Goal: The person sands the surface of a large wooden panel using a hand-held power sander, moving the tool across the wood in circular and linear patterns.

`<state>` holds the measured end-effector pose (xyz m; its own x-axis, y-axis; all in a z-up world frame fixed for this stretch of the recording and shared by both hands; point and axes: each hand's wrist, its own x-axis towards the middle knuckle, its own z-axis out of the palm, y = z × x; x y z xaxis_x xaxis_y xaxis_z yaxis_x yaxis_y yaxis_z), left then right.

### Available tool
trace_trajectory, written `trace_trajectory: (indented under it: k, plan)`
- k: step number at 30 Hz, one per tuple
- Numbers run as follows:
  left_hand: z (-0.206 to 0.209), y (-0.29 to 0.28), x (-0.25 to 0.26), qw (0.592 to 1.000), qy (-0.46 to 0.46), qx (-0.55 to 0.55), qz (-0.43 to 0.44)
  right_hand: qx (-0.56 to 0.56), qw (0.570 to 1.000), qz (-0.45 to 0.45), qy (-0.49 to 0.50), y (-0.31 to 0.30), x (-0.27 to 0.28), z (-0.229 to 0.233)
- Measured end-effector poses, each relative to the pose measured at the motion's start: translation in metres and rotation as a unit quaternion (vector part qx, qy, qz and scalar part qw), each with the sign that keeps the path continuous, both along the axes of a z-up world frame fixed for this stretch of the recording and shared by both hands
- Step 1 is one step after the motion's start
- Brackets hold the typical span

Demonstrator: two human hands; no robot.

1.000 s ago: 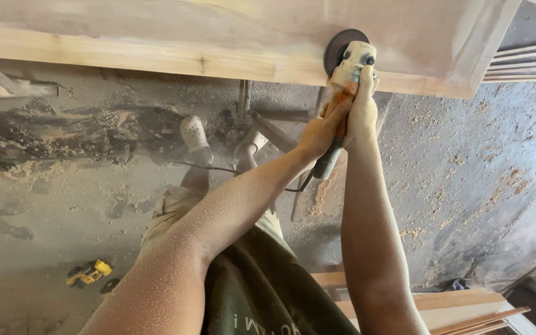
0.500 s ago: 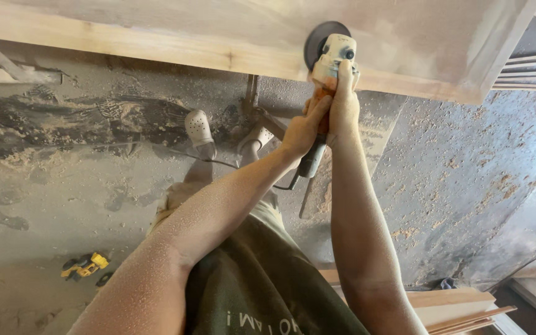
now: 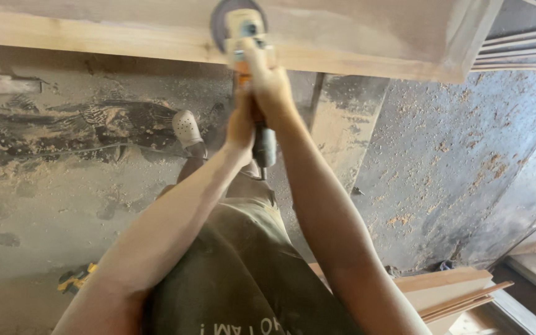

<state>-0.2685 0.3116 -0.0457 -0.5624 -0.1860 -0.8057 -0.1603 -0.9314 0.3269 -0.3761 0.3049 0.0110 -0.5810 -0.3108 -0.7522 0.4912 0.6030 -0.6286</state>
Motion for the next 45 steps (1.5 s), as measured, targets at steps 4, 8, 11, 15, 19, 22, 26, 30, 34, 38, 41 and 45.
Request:
trace_trajectory:
  k: [4,8,11,15,19,22,26,30,34,38,41,45]
  plan:
    - [0.007,0.012,0.013,0.997,-0.043,0.027,0.066,-0.037,0.995,0.088,0.039,0.003,0.011,0.000]
    - [0.015,0.056,-0.001,0.999,-0.044,0.016,0.011,0.014,0.996,0.089,0.013,0.049,-0.005,0.007]
    - [0.013,0.093,-0.024,0.993,-0.073,-0.022,-0.087,0.037,0.998,0.034,-0.046,0.100,-0.025,0.008]
    - [0.014,0.133,-0.066,0.990,-0.015,-0.034,-0.135,0.061,0.997,-0.033,-0.017,0.154,-0.066,0.004]
    - [0.020,0.181,-0.101,0.986,0.061,-0.002,-0.155,0.004,0.992,-0.118,-0.047,0.213,-0.095,0.009]
    - [0.015,0.209,-0.123,0.973,0.061,0.045,-0.217,0.002,0.981,-0.185,-0.058,0.249,-0.112,0.019]
    - [0.002,0.239,-0.146,0.959,0.070,-0.055,-0.270,-0.072,0.963,-0.257,-0.034,0.271,-0.128,0.021]
    - [-0.018,0.222,-0.151,0.954,0.050,-0.094,-0.281,-0.115,0.966,-0.230,-0.026,0.249,-0.133,0.014]
    - [-0.027,0.187,-0.134,0.975,0.058,-0.086,-0.195,-0.143,0.963,-0.228,0.005,0.211,-0.117,0.008]
    - [-0.022,0.159,-0.101,0.978,0.040,-0.119,-0.166,-0.120,0.966,-0.226,-0.024,0.182,-0.089,0.008]
    - [-0.015,0.137,-0.074,0.991,0.041,-0.039,-0.119,-0.115,0.969,-0.214,-0.043,0.160,-0.064,0.004]
    - [-0.007,0.095,-0.044,0.993,0.037,0.013,-0.112,-0.113,0.977,-0.179,-0.031,0.120,-0.037,0.003]
